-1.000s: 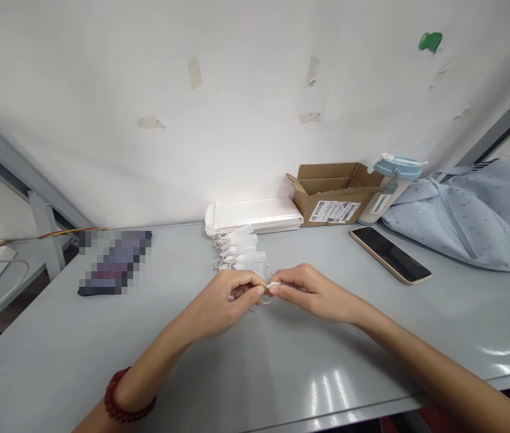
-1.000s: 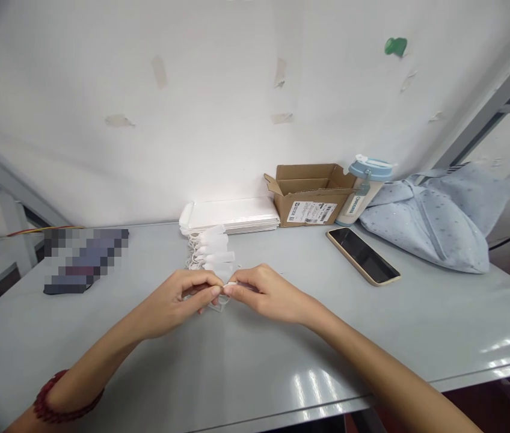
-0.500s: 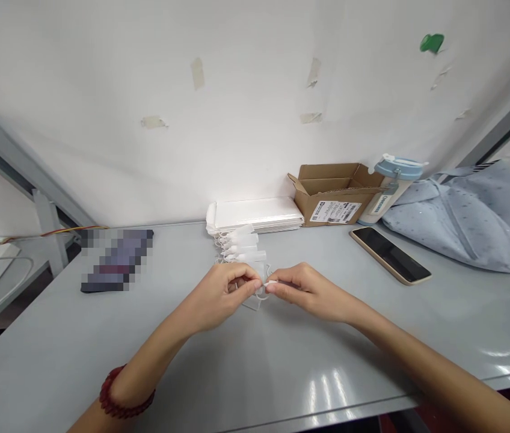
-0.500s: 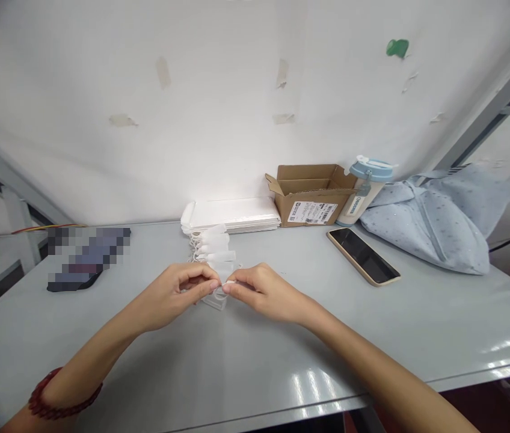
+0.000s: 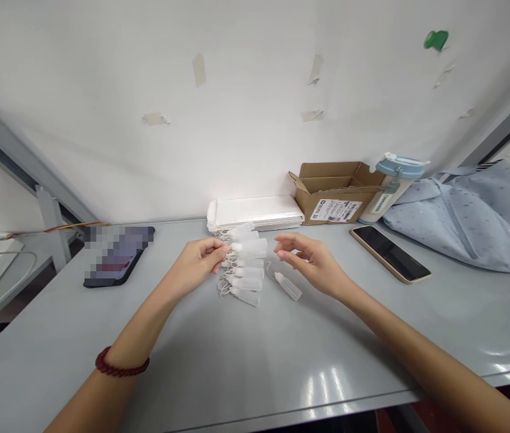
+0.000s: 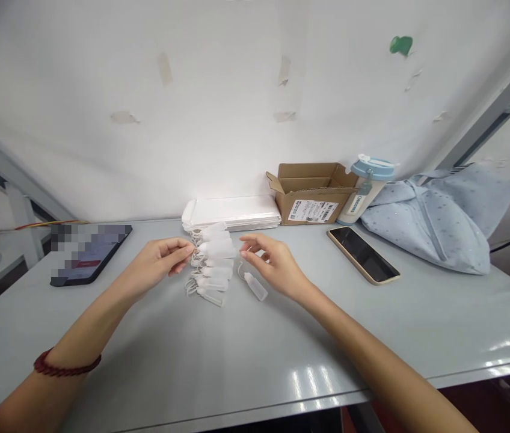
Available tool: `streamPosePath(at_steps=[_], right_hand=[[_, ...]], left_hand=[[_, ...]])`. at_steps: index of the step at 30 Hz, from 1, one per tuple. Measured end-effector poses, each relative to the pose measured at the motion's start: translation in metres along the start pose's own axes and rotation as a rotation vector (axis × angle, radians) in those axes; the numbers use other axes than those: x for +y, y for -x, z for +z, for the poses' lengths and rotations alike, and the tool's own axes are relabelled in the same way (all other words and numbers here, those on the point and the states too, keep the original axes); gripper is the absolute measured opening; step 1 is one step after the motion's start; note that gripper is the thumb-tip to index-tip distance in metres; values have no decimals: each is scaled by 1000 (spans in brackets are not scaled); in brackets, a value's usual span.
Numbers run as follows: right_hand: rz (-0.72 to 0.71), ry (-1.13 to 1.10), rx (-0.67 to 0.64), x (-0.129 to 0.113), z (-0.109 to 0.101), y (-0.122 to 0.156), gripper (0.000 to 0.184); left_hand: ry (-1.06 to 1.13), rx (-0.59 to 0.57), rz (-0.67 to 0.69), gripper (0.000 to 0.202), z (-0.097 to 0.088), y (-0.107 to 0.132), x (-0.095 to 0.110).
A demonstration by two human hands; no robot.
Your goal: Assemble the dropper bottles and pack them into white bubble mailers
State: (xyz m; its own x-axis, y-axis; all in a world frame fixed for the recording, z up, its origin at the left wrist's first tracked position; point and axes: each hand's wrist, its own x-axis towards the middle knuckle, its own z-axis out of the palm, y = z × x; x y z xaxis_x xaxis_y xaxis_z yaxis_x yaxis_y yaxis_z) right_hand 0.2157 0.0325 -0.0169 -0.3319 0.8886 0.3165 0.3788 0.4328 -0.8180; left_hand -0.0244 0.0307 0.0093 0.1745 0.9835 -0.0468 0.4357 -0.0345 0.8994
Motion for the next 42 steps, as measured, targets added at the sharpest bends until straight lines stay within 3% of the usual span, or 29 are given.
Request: streamPosePath(at_steps=[11,23,30,35,42], right_hand=[[-226,252,-97,10,10,-1,33],[-181,261,-139,10,10,0,42],[-161,197,-150,3,8,2,42],[-59,170,-136,-3,9,5,38],[-9,135,-139,-5,11,4,36]], left_hand=[[75,58,-31,30,10,-12,-16],[199,180,-52,29,20,-15,-24],[251,209,-85,25,17,-14,-23],[270,269,-88,28,12,-14,-23],[199,318,-84,27,7,-10,-15]])
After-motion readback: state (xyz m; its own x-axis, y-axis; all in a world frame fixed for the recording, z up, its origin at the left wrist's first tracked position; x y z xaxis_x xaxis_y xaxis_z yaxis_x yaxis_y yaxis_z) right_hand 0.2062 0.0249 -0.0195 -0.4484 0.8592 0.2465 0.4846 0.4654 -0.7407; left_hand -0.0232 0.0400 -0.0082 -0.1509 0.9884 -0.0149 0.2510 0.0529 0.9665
